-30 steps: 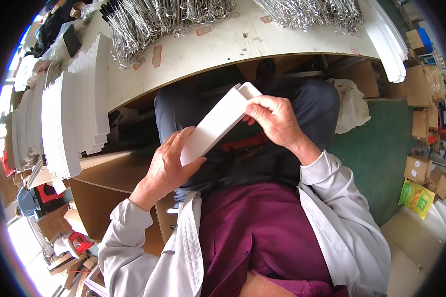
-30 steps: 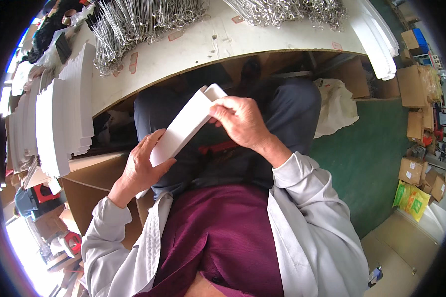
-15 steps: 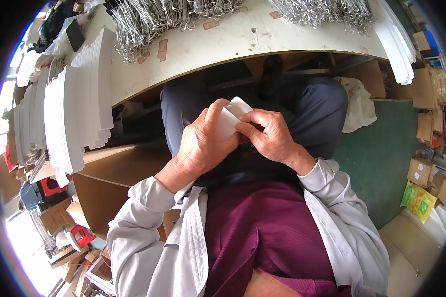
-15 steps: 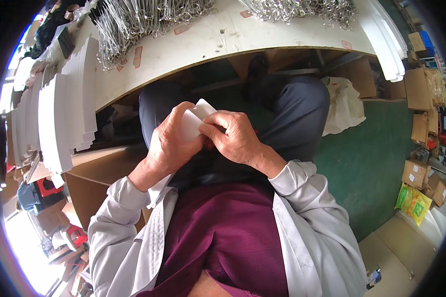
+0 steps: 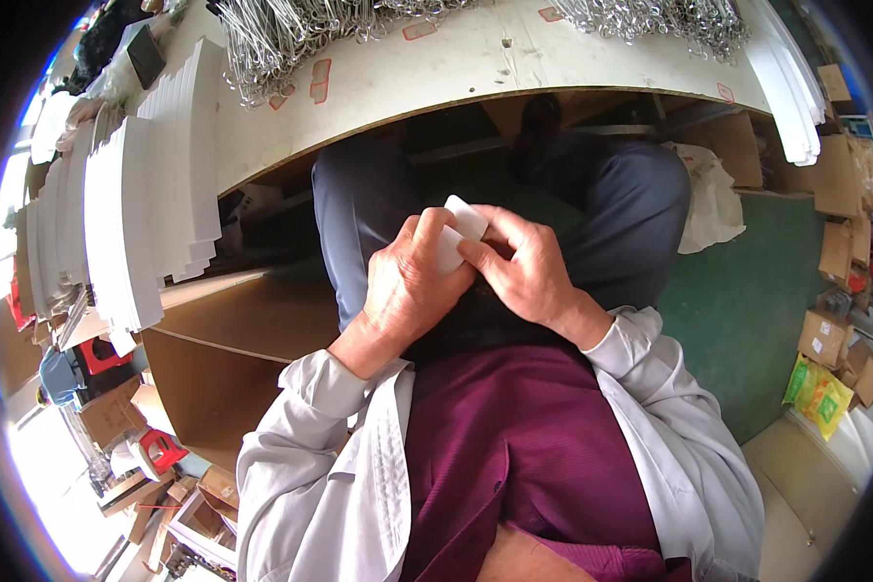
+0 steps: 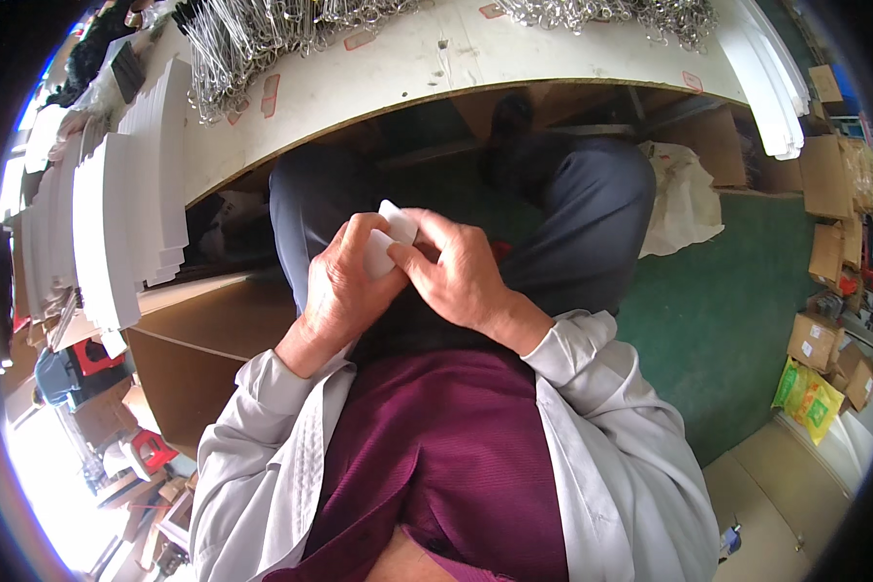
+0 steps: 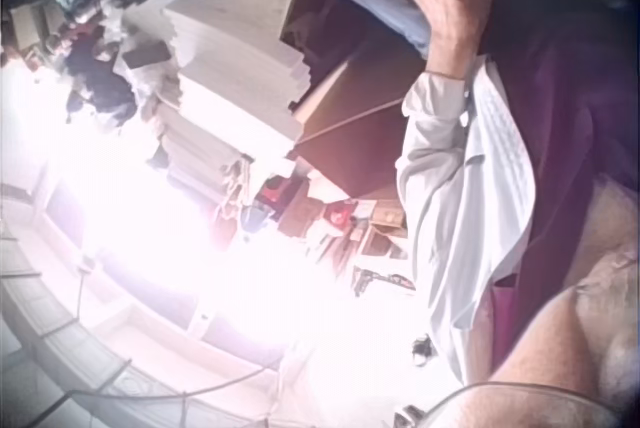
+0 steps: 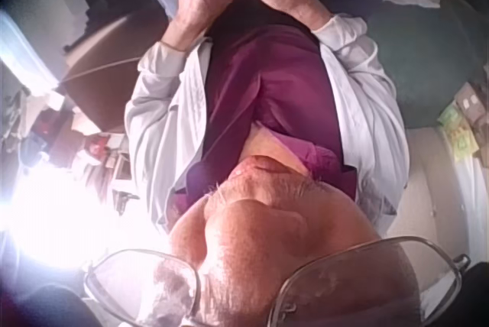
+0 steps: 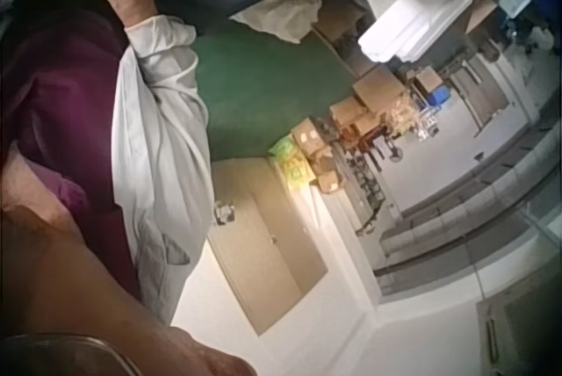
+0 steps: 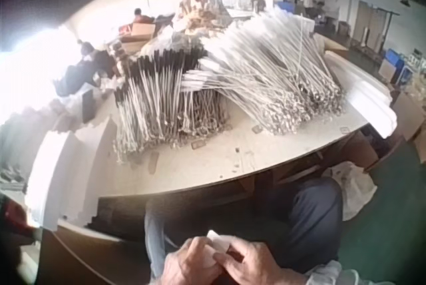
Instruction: Packing metal-wire brushes into a white cardboard box.
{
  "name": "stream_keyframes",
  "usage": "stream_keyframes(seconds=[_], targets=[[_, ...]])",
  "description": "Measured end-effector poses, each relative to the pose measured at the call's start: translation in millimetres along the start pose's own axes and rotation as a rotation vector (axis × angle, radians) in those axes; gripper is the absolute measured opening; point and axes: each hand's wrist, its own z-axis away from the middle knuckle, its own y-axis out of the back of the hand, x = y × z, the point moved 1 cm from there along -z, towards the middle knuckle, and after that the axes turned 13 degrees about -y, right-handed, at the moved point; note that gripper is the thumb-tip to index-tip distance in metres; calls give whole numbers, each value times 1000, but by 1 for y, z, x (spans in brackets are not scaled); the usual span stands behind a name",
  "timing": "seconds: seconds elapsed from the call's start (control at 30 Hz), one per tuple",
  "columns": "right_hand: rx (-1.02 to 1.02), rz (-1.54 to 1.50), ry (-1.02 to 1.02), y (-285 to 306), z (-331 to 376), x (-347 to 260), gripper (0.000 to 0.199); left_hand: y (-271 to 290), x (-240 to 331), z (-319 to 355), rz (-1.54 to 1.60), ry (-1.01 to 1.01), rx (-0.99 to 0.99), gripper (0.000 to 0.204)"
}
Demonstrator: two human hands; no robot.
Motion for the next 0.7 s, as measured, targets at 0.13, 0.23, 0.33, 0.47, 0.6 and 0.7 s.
stream_keyframes(seconds=[0.13, 0.23, 0.33, 0.47, 0.6, 0.7], targets=[[138, 399, 366, 1, 4, -1, 31, -5, 1, 7, -4, -28, 54, 55], [131, 288, 204, 5, 2, -4, 25, -5, 3, 8, 27, 16, 69, 64], [61, -57, -50, 0, 3, 4, 27, -8, 2, 9, 31, 31, 56, 74], [-6, -19, -121, -4, 4, 2, 23, -12, -2, 13, 0, 8, 33, 82], [26, -153, -138, -10, 1, 10, 18, -15, 0, 12, -22, -17, 40, 83], [0, -229, -253, -4, -3, 6, 14, -14, 4, 12, -25, -22, 27, 82]])
